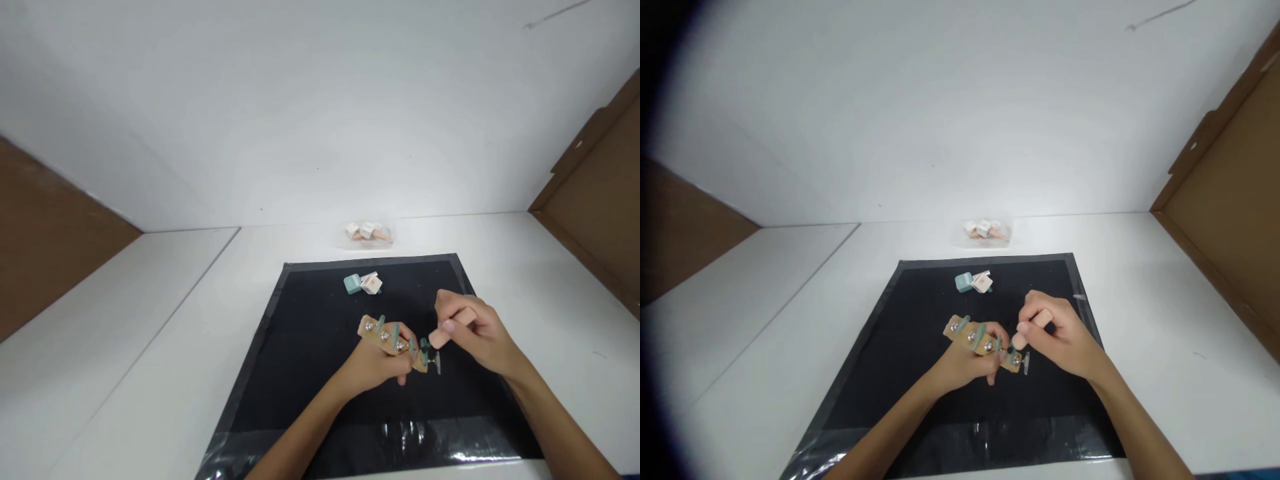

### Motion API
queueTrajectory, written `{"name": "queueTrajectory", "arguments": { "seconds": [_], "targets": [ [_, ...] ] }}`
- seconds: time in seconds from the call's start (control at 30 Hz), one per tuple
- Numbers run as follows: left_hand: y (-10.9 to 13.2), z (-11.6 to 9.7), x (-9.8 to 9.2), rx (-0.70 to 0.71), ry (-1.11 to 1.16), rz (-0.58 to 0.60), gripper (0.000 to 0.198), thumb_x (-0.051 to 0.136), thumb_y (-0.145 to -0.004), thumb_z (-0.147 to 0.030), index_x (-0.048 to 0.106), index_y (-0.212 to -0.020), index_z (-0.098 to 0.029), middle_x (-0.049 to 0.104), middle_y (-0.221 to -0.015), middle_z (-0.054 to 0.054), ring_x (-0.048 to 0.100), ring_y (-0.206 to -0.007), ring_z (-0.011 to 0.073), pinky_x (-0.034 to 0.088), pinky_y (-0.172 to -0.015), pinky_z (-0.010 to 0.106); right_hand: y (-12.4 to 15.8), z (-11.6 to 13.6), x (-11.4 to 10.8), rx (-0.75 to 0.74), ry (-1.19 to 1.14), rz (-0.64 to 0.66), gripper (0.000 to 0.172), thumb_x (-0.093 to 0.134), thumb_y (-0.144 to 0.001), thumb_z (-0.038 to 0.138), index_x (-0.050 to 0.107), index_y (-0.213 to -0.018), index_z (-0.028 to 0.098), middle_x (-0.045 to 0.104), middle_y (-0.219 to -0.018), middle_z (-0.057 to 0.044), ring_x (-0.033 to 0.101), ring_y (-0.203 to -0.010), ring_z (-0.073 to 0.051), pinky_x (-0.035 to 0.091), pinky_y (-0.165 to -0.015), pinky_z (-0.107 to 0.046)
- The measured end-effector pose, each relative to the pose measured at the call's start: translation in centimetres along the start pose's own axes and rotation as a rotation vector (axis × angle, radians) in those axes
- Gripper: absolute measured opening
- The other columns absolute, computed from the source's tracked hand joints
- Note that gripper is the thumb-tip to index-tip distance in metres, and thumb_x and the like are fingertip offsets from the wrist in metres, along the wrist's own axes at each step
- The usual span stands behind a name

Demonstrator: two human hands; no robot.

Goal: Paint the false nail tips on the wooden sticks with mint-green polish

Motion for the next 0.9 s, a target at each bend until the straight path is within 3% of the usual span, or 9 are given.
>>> {"name": "queueTrajectory", "arguments": {
  "seconds": [0.13, 0.9],
  "targets": [
    [-0.13, 0.06, 0.16, -0.005, -0.010, 0.002, 0.018, 0.051, -0.049, -0.004, 0.051, -0.063, -0.016, 0.052, -0.044, -0.010, 0.047, -0.035, 0.0052, 0.036, -0.037, 0.016, -0.16, 0.12, 0.19, -0.014, 0.021, 0.073, 0.019, 0.051, -0.085, 0.015, 0.050, -0.067, 0.020, 0.055, -0.056, 0.001, 0.044, -0.054, -0.012, 0.037, -0.050, -0.026],
    [-0.07, 0.15, 0.19, 0.001, 0.008, 0.004, 0.016, 0.051, -0.051, -0.006, 0.051, -0.063, -0.017, 0.051, -0.043, -0.010, 0.046, -0.034, 0.0039, 0.036, -0.037, 0.014, -0.23, 0.00, 0.03, 0.080, 0.032, 0.008, 0.021, 0.050, -0.086, 0.021, 0.049, -0.065, 0.020, 0.051, -0.054, 0.002, 0.043, -0.050, -0.011, 0.034, -0.046, -0.024]
  ]
}}
Point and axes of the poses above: each hand's wrist, its own y-axis away from the middle knuckle, its own x-axis out of the palm, z = x × y, the point moved 3 cm from there along -y, towards the middle knuckle
